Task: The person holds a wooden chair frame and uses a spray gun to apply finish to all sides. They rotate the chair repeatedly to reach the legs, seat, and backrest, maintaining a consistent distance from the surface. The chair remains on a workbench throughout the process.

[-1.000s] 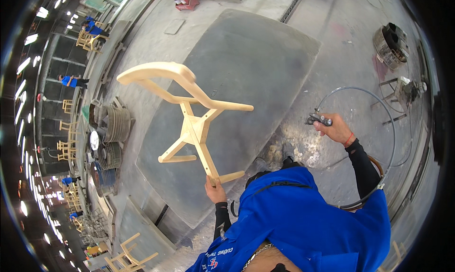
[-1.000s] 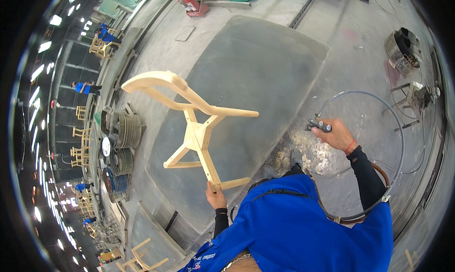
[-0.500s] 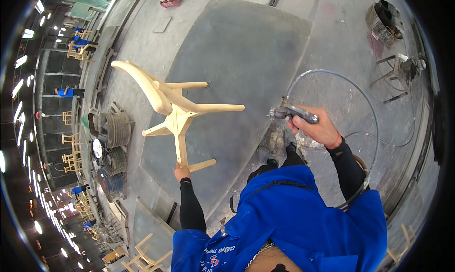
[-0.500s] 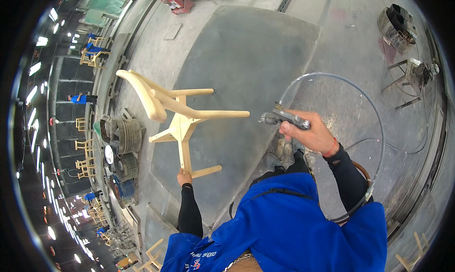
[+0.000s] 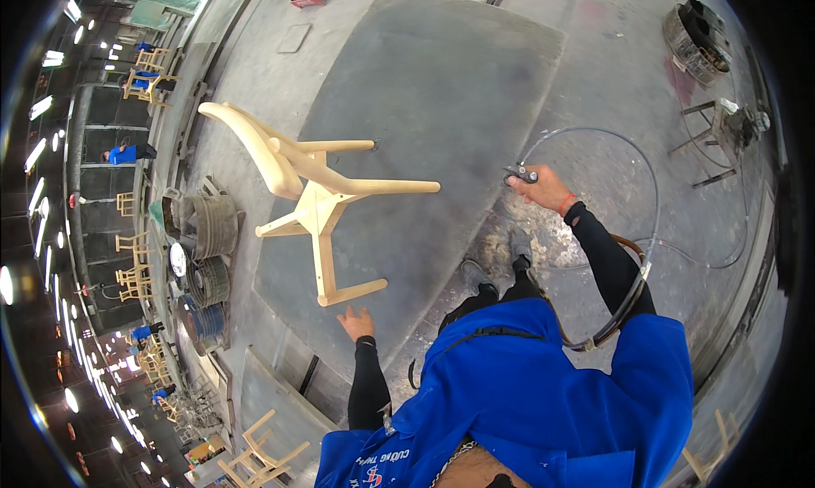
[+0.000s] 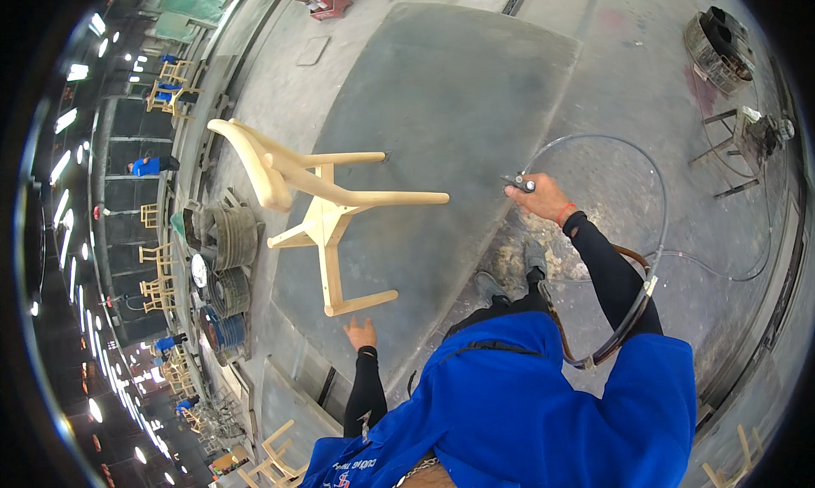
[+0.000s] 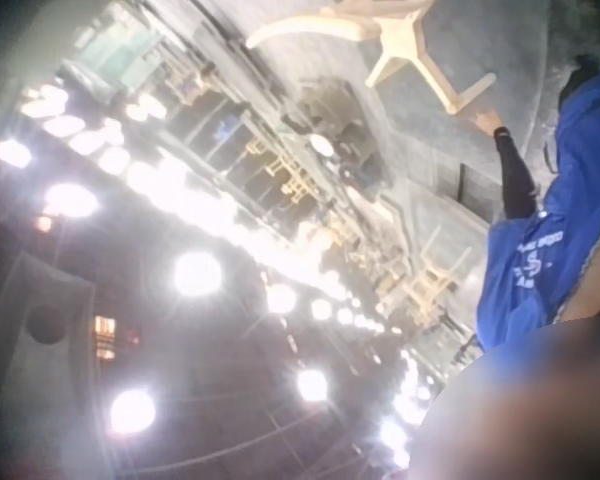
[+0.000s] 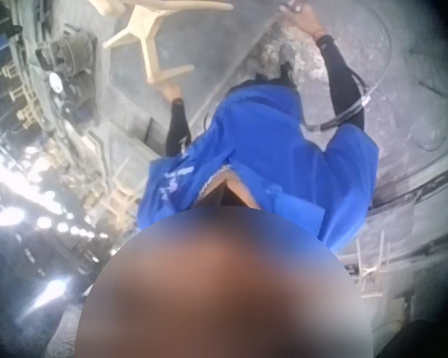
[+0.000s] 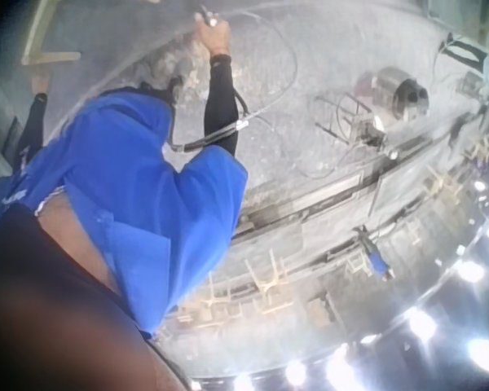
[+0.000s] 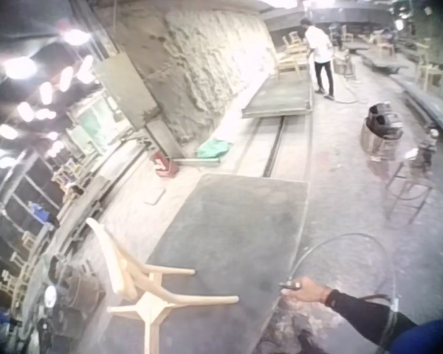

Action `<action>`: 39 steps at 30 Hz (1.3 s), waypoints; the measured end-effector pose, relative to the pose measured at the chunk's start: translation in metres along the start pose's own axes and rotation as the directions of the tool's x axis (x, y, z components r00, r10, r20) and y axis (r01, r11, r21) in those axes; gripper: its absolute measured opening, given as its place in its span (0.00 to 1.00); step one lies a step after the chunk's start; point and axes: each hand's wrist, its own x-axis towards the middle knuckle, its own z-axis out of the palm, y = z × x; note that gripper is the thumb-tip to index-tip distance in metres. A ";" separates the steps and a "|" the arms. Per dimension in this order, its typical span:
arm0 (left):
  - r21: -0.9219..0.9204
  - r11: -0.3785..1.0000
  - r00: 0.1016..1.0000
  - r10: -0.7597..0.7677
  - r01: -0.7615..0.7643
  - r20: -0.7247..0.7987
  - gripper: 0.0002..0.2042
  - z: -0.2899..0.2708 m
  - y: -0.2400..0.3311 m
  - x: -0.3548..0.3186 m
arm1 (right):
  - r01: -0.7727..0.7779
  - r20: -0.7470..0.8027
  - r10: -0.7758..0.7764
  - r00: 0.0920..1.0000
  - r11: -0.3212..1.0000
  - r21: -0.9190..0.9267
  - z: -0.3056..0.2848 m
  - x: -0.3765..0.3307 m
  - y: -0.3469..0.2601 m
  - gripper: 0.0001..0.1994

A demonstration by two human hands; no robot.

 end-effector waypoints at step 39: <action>-0.311 0.949 0.935 0.063 0.052 0.350 0.25 0.086 0.044 -0.047 | 0.452 -0.257 -0.398 0.881 0.868 0.205 -0.065 -0.232 -0.188 0.43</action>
